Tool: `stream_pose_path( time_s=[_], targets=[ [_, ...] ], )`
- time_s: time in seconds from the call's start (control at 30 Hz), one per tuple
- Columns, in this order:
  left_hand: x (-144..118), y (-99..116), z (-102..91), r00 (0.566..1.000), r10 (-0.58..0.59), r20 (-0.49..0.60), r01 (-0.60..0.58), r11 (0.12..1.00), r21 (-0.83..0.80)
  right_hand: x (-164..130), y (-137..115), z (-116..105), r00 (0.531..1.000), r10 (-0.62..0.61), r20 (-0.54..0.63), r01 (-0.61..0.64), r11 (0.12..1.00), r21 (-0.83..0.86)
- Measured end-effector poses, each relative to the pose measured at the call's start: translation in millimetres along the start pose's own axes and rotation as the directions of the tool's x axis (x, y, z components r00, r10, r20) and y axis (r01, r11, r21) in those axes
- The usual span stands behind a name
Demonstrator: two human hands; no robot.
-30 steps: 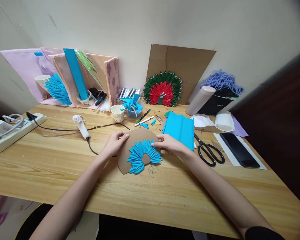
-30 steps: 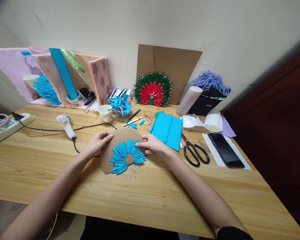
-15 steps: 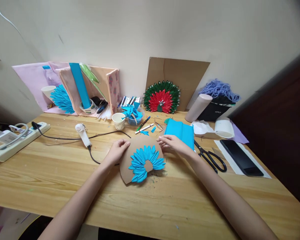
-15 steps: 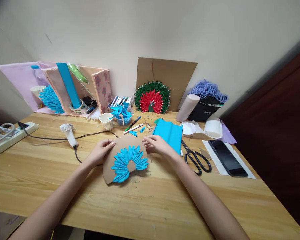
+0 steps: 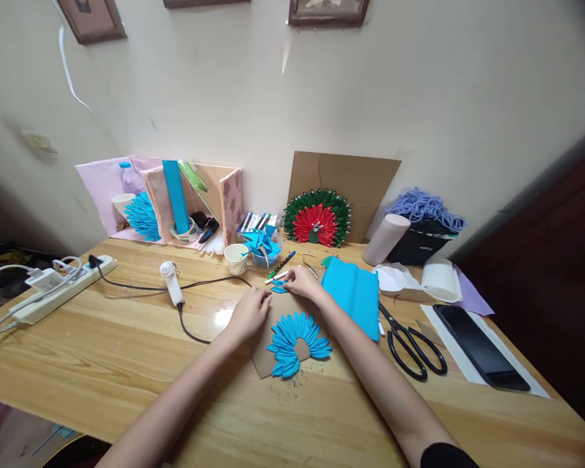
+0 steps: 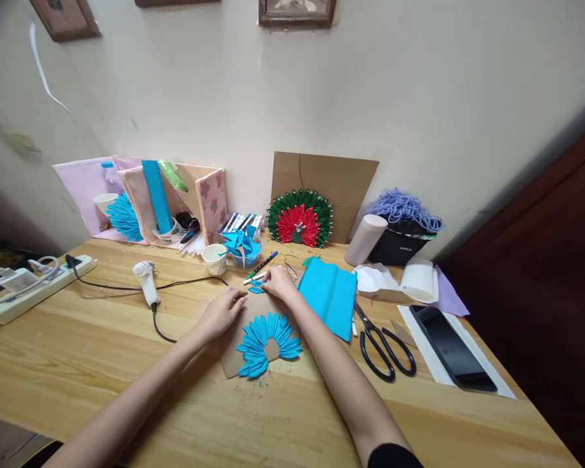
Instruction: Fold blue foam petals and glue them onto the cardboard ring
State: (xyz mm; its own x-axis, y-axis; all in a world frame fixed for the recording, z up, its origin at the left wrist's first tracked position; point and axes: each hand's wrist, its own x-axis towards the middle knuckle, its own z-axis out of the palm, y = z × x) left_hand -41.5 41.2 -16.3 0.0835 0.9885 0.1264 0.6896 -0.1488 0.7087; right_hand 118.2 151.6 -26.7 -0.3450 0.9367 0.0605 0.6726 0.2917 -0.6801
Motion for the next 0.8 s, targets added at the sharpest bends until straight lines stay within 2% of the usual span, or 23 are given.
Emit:
stream_pose_path(
  time_s=[0.07,0.17,0.3,0.4,0.47,0.67,0.8],
  targets=[
    [-2,-1,-2.9,0.999,0.024,-0.026,-0.022,0.999,0.049,0,1,1,1.000,-0.002,0.004,0.002,1.000,0.022],
    [-5,-5,-6.2,0.998,0.026,-0.055,-0.027,0.999,-0.017,-4,0,-5,1.000,-0.013,0.009,0.012,0.995,0.098],
    [-7,-9,-8.7,0.993,-0.072,-0.096,0.042,0.957,-0.287,-13,-13,-14,0.994,-0.088,0.068,0.068,0.964,0.256],
    [-7,-10,-9.4,0.980,-0.186,-0.075,0.122,0.851,-0.512,-22,-28,-14,0.979,-0.134,0.153,0.053,0.894,0.445],
    [-7,-9,-9.7,0.975,-0.214,-0.066,0.133,0.792,-0.595,-28,-37,-11,0.968,-0.142,0.205,0.007,0.838,0.546],
    [-7,-12,-10.6,0.966,-0.226,-0.125,0.096,0.765,-0.637,-34,-49,1,0.958,-0.156,0.241,-0.015,0.810,0.586],
    [-6,-16,-12.5,0.959,-0.262,-0.112,0.116,0.716,-0.688,-35,-52,-2,0.960,-0.127,0.248,-0.053,0.792,0.609]
  ],
)
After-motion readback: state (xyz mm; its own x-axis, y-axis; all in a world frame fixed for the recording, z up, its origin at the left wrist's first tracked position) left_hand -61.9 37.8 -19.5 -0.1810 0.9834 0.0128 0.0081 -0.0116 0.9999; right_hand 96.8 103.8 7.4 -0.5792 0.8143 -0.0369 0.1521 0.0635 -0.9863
